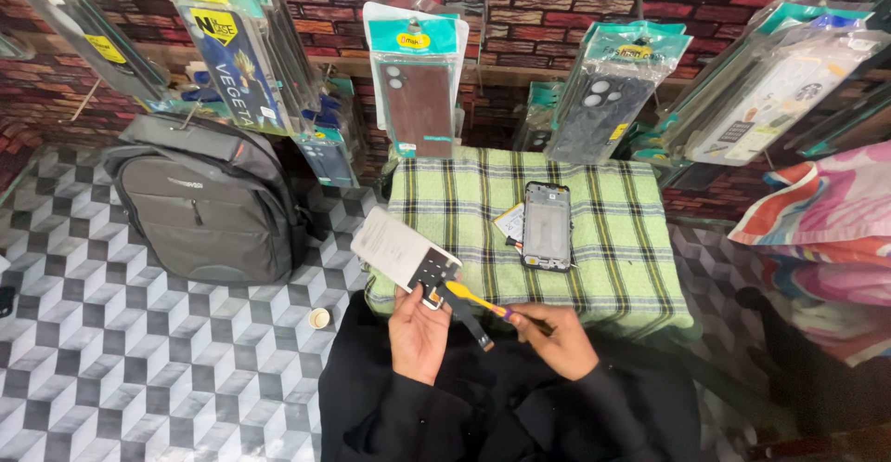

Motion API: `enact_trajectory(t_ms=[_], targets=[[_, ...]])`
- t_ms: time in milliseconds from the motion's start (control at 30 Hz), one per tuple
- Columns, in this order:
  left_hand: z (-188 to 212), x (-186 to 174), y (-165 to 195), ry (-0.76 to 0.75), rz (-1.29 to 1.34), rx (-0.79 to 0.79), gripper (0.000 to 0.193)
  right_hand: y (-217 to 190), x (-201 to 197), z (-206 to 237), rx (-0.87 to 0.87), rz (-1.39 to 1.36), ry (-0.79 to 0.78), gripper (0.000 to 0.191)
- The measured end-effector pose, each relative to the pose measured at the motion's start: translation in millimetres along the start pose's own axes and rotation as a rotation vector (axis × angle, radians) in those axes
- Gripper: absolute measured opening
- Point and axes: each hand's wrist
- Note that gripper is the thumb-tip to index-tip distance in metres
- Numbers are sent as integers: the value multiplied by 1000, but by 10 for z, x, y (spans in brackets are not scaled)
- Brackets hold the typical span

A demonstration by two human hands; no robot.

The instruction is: The person uses a screwdriver to remove screws from a disassembled smartphone, then uses a toothbrush to clean the interior surfaces of the phone frame and a separate screen assembly. The person places the cleaned components on a checkered cloth on the table.

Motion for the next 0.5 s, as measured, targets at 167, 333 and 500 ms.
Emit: enact_trajectory(t_ms=[167, 333, 500], targets=[[-9, 64, 12, 0, 176, 27, 45, -16, -8, -47, 51, 3, 115, 25], [-34, 77, -30, 39, 90, 63, 47, -102, -42, -6, -130, -54, -78, 24], [-17, 45, -95, 54, -23, -9, 50, -126, -47, -19, -3, 36, 59, 23]])
Point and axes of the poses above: each hand's wrist, its own z-axis away from the middle knuckle, its own x-axis out of the palm, y = z × x, and after that the axes turned 7 degrees about z, right-handed
